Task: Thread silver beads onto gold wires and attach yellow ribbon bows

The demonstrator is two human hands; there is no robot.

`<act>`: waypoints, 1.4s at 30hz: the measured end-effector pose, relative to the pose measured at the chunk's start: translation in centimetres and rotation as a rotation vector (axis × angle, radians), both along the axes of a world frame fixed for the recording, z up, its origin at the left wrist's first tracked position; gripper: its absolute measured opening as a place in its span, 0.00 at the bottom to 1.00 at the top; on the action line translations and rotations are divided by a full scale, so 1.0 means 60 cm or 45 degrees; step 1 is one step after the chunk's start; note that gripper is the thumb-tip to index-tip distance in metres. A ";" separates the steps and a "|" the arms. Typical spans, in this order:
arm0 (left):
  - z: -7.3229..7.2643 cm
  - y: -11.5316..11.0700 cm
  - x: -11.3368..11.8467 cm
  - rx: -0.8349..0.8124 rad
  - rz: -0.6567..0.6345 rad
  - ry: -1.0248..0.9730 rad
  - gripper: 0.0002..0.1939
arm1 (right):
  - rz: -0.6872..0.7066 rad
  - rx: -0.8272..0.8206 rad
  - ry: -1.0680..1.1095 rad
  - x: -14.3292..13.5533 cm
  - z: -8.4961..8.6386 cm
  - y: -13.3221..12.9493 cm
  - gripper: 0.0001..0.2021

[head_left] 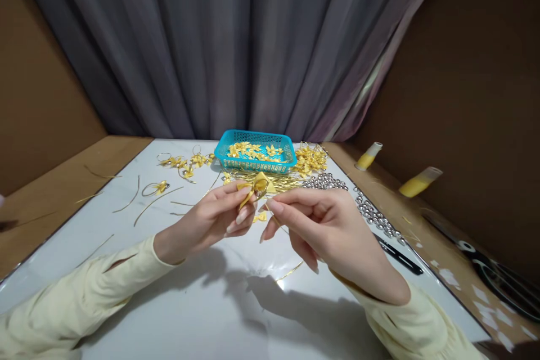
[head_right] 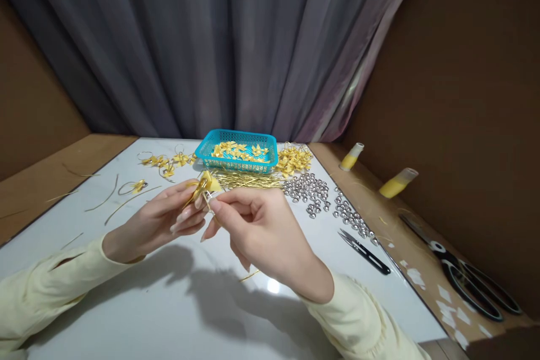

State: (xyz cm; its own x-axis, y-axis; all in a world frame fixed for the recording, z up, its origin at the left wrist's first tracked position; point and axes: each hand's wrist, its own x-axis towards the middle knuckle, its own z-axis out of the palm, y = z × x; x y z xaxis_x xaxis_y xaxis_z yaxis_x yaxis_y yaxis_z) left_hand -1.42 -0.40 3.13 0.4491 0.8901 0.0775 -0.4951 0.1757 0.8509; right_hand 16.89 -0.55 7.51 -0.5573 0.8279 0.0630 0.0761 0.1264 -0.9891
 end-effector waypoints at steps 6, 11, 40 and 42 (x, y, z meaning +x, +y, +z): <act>-0.001 -0.003 -0.004 0.074 0.039 0.042 0.12 | -0.026 0.185 -0.103 0.003 0.004 0.006 0.15; 0.005 -0.005 -0.003 0.038 0.039 0.106 0.15 | -0.071 0.398 -0.183 0.004 0.004 0.008 0.16; -0.015 -0.002 -0.003 0.310 0.617 0.290 0.12 | 0.230 -0.490 0.391 -0.020 -0.027 0.017 0.10; -0.008 -0.002 -0.002 0.203 0.569 0.199 0.12 | 0.264 -0.551 0.438 -0.023 -0.029 0.019 0.10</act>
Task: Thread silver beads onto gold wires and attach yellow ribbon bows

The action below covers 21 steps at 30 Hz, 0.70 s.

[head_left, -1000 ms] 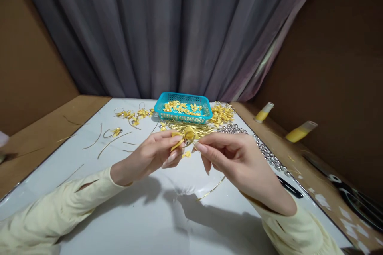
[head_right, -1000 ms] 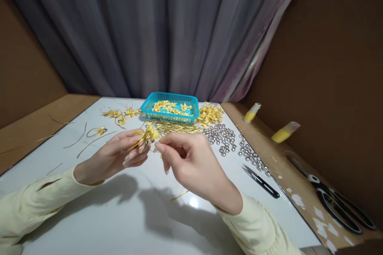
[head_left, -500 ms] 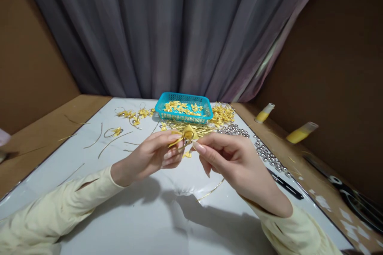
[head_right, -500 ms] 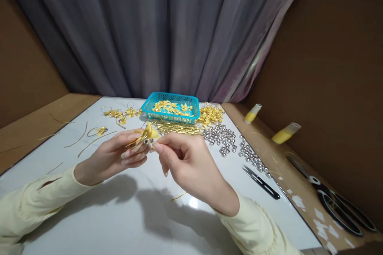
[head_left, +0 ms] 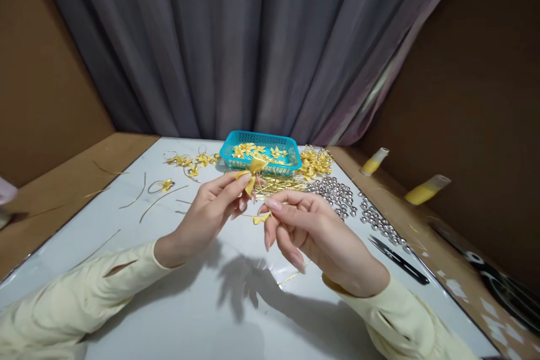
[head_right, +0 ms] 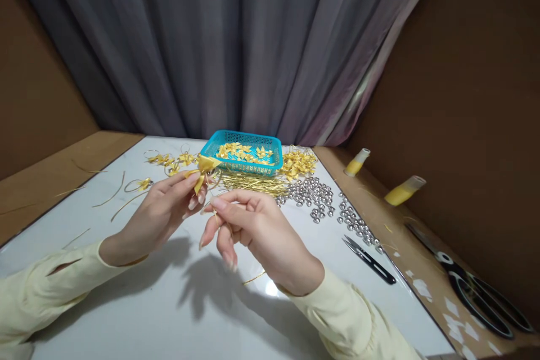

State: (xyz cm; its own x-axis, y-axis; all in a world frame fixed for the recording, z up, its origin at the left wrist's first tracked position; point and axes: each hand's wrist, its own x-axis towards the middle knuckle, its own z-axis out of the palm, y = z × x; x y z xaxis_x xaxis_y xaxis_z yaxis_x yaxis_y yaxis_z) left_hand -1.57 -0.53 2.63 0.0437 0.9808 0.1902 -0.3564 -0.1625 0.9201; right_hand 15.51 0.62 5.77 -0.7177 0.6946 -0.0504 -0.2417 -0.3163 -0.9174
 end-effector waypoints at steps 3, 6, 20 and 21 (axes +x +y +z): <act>0.013 0.002 0.000 -0.181 -0.136 -0.206 0.13 | 0.018 0.014 0.066 -0.003 -0.001 0.002 0.09; 0.022 0.003 -0.003 -0.334 -0.316 -0.423 0.10 | -0.051 0.104 0.080 -0.003 -0.003 0.003 0.08; 0.029 -0.013 -0.004 -0.146 -0.430 0.026 0.13 | -0.524 1.360 -0.342 0.035 0.029 0.002 0.06; 0.030 -0.013 -0.004 -0.136 -0.428 0.069 0.13 | -0.494 1.355 -0.335 0.035 0.029 0.003 0.06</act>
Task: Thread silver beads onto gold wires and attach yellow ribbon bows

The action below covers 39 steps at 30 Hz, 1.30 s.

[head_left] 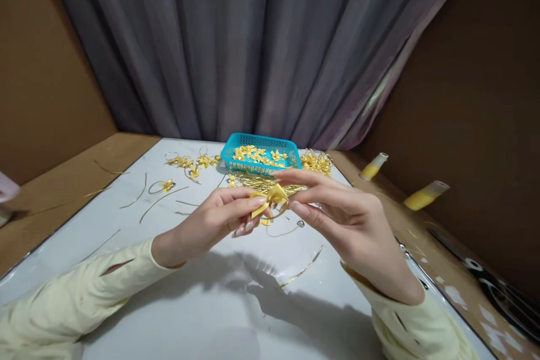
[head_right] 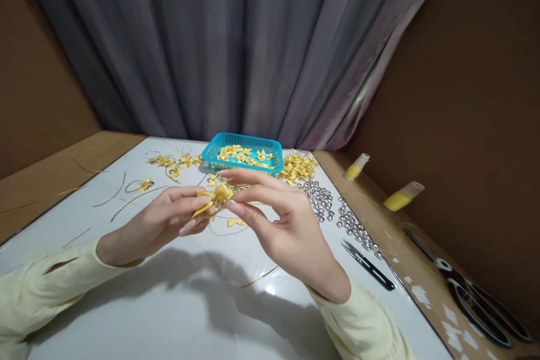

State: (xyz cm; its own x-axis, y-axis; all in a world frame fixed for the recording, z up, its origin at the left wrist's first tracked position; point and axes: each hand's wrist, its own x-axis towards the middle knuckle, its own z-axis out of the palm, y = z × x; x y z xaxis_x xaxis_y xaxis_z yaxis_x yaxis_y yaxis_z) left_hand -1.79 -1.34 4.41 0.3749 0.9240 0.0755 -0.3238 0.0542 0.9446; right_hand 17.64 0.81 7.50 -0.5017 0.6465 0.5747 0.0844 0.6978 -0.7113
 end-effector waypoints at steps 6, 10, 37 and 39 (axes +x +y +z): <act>-0.002 0.000 0.000 0.038 -0.034 0.077 0.10 | 0.000 0.014 0.036 -0.010 -0.007 -0.002 0.07; 0.000 0.001 0.000 0.031 -0.041 0.095 0.12 | -0.015 0.083 0.056 -0.010 -0.009 -0.004 0.07; -0.008 0.001 -0.005 0.122 0.022 0.239 0.13 | -0.103 0.010 -0.021 -0.005 -0.004 -0.007 0.07; -0.008 -0.002 -0.006 0.226 0.111 0.351 0.15 | -0.147 -0.027 -0.038 0.003 0.003 -0.010 0.06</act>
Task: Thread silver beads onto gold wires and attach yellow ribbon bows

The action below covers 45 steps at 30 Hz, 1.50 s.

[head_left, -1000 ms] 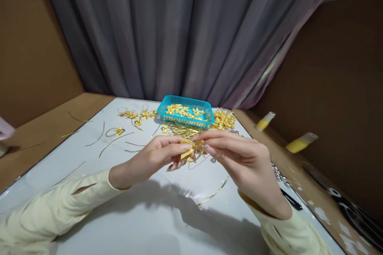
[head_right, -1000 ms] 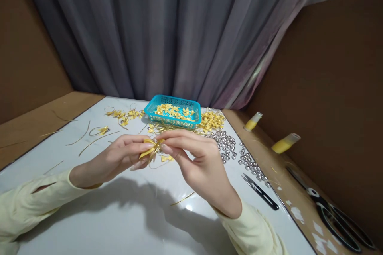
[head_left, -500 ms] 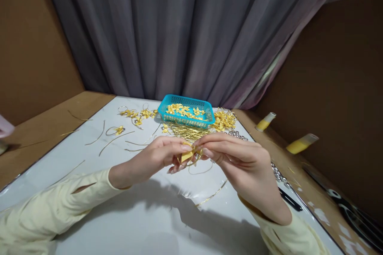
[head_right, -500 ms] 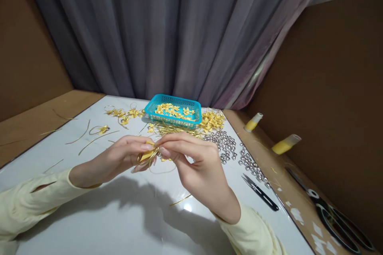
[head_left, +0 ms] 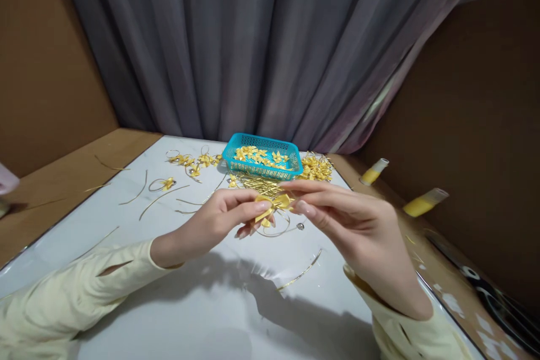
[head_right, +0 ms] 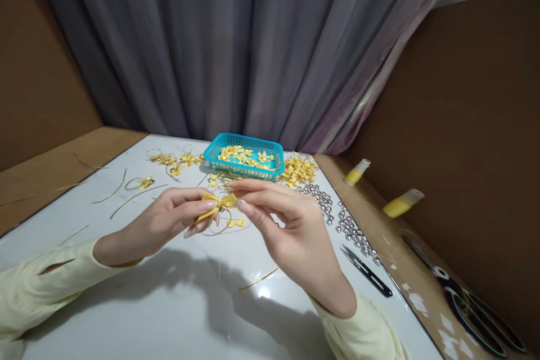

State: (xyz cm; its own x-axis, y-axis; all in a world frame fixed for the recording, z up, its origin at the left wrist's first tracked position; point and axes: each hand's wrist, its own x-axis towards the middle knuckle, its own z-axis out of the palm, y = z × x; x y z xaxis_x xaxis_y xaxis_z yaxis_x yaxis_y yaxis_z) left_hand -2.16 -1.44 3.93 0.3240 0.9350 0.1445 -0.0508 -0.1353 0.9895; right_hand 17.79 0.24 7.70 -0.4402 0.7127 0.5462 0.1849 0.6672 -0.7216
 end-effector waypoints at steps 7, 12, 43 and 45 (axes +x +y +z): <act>0.006 -0.007 0.006 0.240 0.115 0.225 0.13 | -0.021 0.259 -0.184 0.008 0.005 -0.016 0.07; 0.006 -0.007 0.006 0.184 0.038 0.270 0.14 | 0.046 0.336 -0.298 -0.001 -0.008 -0.015 0.11; -0.160 0.001 -0.036 -0.097 -0.021 0.518 0.18 | 0.092 0.121 -0.584 -0.052 -0.202 0.027 0.05; -0.160 0.001 -0.037 -0.108 -0.040 0.502 0.17 | 0.138 0.148 -0.598 -0.053 -0.211 0.028 0.10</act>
